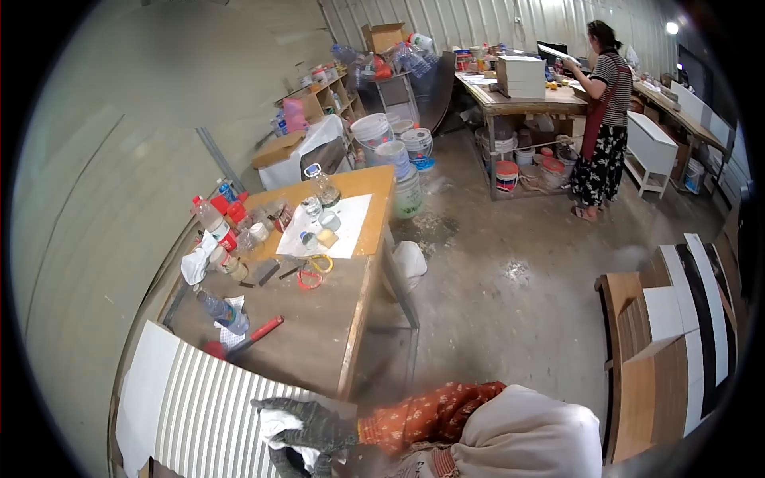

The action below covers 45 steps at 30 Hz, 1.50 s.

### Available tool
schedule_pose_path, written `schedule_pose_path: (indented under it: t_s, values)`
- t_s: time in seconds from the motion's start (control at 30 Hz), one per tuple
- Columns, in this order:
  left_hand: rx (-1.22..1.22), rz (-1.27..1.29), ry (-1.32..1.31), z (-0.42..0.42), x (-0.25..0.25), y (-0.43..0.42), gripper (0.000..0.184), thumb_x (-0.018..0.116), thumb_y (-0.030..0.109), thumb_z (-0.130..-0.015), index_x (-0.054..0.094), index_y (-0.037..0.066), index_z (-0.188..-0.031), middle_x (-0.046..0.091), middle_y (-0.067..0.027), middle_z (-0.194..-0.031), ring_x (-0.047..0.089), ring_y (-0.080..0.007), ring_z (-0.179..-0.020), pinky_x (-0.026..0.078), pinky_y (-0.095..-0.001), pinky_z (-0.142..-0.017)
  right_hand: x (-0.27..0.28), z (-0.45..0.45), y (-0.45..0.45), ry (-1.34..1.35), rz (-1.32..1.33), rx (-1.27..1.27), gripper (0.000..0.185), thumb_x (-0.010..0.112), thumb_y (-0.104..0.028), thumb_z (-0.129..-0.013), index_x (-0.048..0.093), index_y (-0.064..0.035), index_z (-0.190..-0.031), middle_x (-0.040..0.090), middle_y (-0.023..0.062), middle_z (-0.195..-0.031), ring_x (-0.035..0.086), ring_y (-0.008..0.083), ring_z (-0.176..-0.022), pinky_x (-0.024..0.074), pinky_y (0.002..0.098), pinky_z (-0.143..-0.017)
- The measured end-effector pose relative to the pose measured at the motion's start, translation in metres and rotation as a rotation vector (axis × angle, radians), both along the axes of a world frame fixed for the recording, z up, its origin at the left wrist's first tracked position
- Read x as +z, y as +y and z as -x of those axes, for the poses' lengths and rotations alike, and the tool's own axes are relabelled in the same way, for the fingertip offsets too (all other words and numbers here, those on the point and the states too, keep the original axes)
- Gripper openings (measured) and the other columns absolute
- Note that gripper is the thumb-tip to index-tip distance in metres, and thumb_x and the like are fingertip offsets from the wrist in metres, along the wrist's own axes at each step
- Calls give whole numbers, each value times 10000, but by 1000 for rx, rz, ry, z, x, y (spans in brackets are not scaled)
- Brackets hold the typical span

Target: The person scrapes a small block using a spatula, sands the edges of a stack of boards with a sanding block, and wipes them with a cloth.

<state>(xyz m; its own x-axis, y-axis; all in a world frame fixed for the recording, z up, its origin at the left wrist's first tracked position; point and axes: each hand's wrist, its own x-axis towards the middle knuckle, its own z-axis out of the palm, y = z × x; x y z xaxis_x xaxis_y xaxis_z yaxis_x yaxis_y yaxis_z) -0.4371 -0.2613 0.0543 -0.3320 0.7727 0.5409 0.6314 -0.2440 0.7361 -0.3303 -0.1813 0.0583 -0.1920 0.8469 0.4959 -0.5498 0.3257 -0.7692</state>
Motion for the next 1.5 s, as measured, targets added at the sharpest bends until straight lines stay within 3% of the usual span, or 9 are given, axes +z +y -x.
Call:
schedule_pose_path:
  t_s: [0.2,0.3,0.43,0.67,0.83,0.93,1.2,1.43,1.5]
  values:
    - [18,-131,-101,38,0,-36,529,428,406,-920,525,-33,-1200,591,-226,-1076,567,-424,-989,419,-576,-879,12,-7,-27,-20,-53,-11,665,658,-159,-836,347,-117,-1422,597,167,-1150,620,236,-991,491,370,-888]
    - [94,-364,996,95,-26,-38,443,459,355,-911,575,-18,-1122,602,-220,-1013,577,-427,-920,439,-583,-816,-31,21,-35,-609,-673,-644,669,649,-284,-818,370,-119,-1403,460,181,-1333,567,305,-1079,487,413,-877]
    - [43,-401,762,66,-16,-39,433,429,359,-917,585,14,-1129,576,-241,-1074,528,-488,-1001,391,-639,-878,-103,50,-46,-937,-769,-621,626,554,-334,-758,435,-177,-1353,396,159,-1400,404,339,-1272,281,539,-1076]
    - [213,-272,982,53,-22,-50,417,447,359,-913,558,27,-1139,515,-259,-1196,454,-521,-1083,342,-647,-923,-112,19,-33,-879,-1005,-804,537,518,-305,-800,470,-198,-1324,401,122,-1407,414,309,-1268,305,513,-1067]
    - [255,-153,920,37,-11,-55,422,503,321,-891,524,44,-1208,498,-256,-1241,428,-534,-1125,308,-659,-950,-107,-41,14,-755,-315,-471,500,557,-220,-802,503,-149,-1294,515,149,-1276,511,302,-1150,400,422,-983]
    - [247,-132,936,41,-13,-57,421,501,306,-888,515,45,-1217,503,-249,-1241,427,-532,-1129,298,-664,-952,-120,-71,34,-1020,-88,-908,442,571,-141,-788,553,-102,-1228,544,169,-1228,531,322,-1118,436,394,-933]
    - [262,-79,928,49,-26,-54,488,463,382,-905,477,51,-1264,445,-223,-1330,350,-509,-1233,218,-644,-1025,-52,-39,-39,-1157,-119,-915,535,641,-385,-835,511,-172,-1309,452,120,-1325,476,328,-1185,430,436,-981]
    - [265,-36,979,51,-26,-57,516,492,383,-885,473,49,-1278,443,-226,-1334,362,-524,-1212,252,-654,-998,-173,-16,27,-704,43,-667,533,600,-297,-861,446,-177,-1357,422,172,-1362,428,350,-1226,378,420,-1005]
    - [245,-44,1012,48,-14,-59,492,519,363,-867,509,39,-1237,501,-220,-1257,425,-514,-1134,306,-647,-943,-162,-21,30,-494,135,-737,454,567,-304,-902,466,-138,-1312,515,139,-1169,488,225,-886,382,342,-703]
